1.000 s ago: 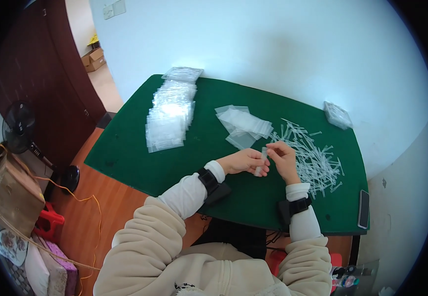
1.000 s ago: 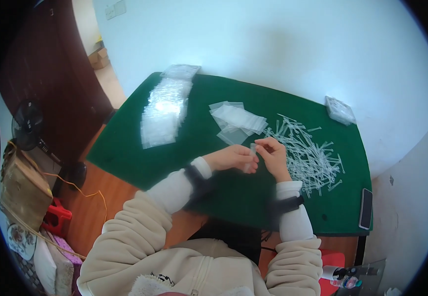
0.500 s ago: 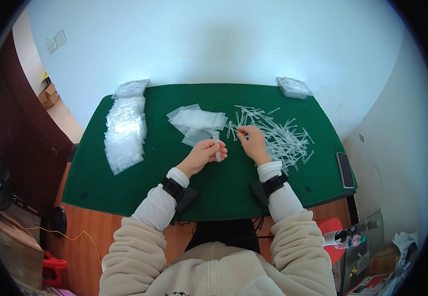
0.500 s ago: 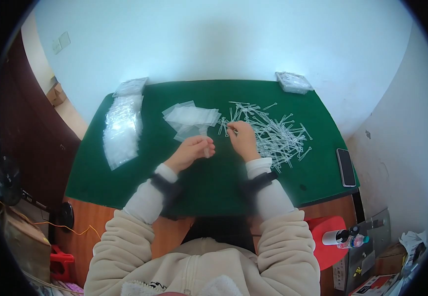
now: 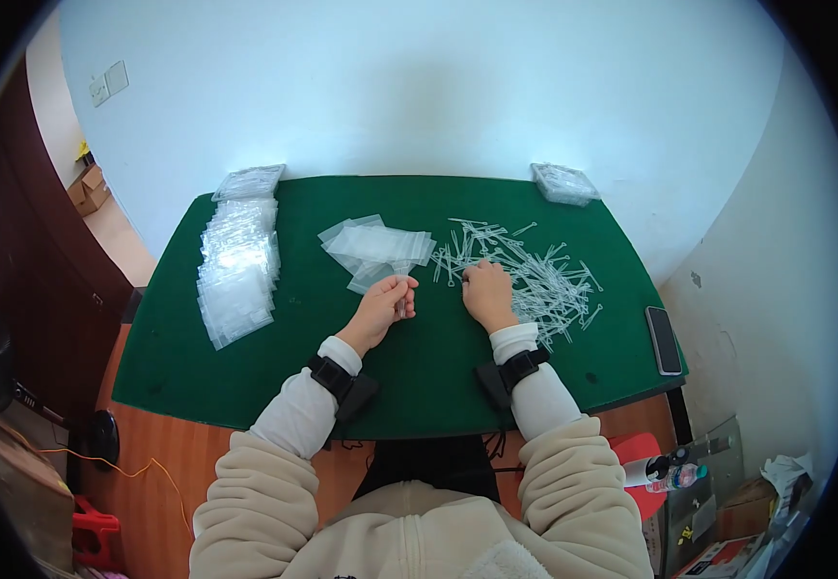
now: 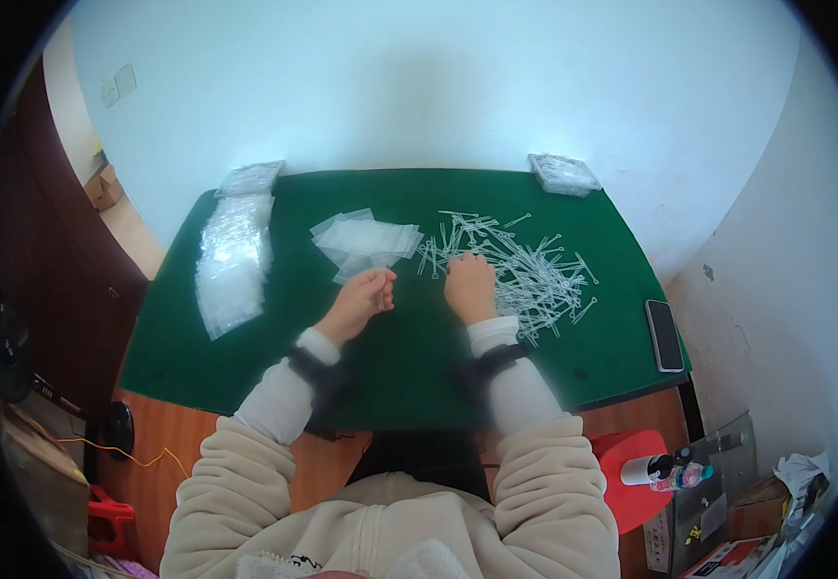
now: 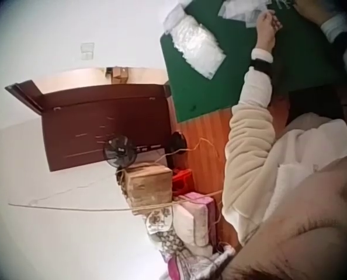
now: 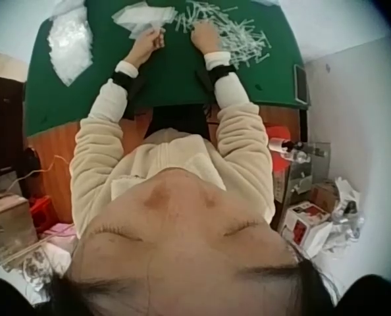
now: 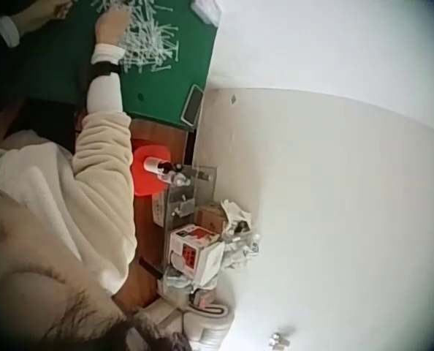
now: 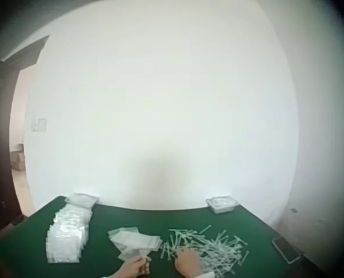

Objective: The person picks up plastic sticks one at a time, gathers them into a bundle, and slides them into a plastic bag. Once the bag is filled, the person seals it and places it onto a stack of other bags.

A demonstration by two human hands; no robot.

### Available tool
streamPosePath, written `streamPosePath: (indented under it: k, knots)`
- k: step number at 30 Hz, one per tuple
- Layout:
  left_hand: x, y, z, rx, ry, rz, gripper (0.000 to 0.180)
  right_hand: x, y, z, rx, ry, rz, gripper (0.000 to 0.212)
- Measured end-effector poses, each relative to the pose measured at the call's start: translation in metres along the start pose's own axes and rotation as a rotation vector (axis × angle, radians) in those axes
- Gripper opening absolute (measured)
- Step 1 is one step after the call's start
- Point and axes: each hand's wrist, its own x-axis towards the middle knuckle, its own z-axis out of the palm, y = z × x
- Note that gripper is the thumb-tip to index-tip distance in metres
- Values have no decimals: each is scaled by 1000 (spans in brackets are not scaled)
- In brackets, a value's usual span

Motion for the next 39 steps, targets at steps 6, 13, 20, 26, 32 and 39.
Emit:
streamPosePath:
  k: [6, 13, 20, 26, 32, 39]
  knots:
    - [2, 1, -2, 13, 41, 20, 18, 0, 0, -6, 6, -56, -39, 5]
    - [2, 0, -1, 47, 89, 24, 18, 1, -19, -16, 90, 49, -104, 4]
    - [3, -1, -2, 33, 94, 47, 18, -5, -6, -16, -63, -18, -73, 6]
    - [3, -1, -1, 39, 83, 49, 18, -3, -2, -17, -60, -69, -46, 5]
    - [2, -1, 0, 66, 100, 38, 19, 3, -13, -24, 199, 107, -161, 3]
    - [2, 0, 1, 91, 166, 114, 20, 2, -36, -35, 779, 10, -67, 7]
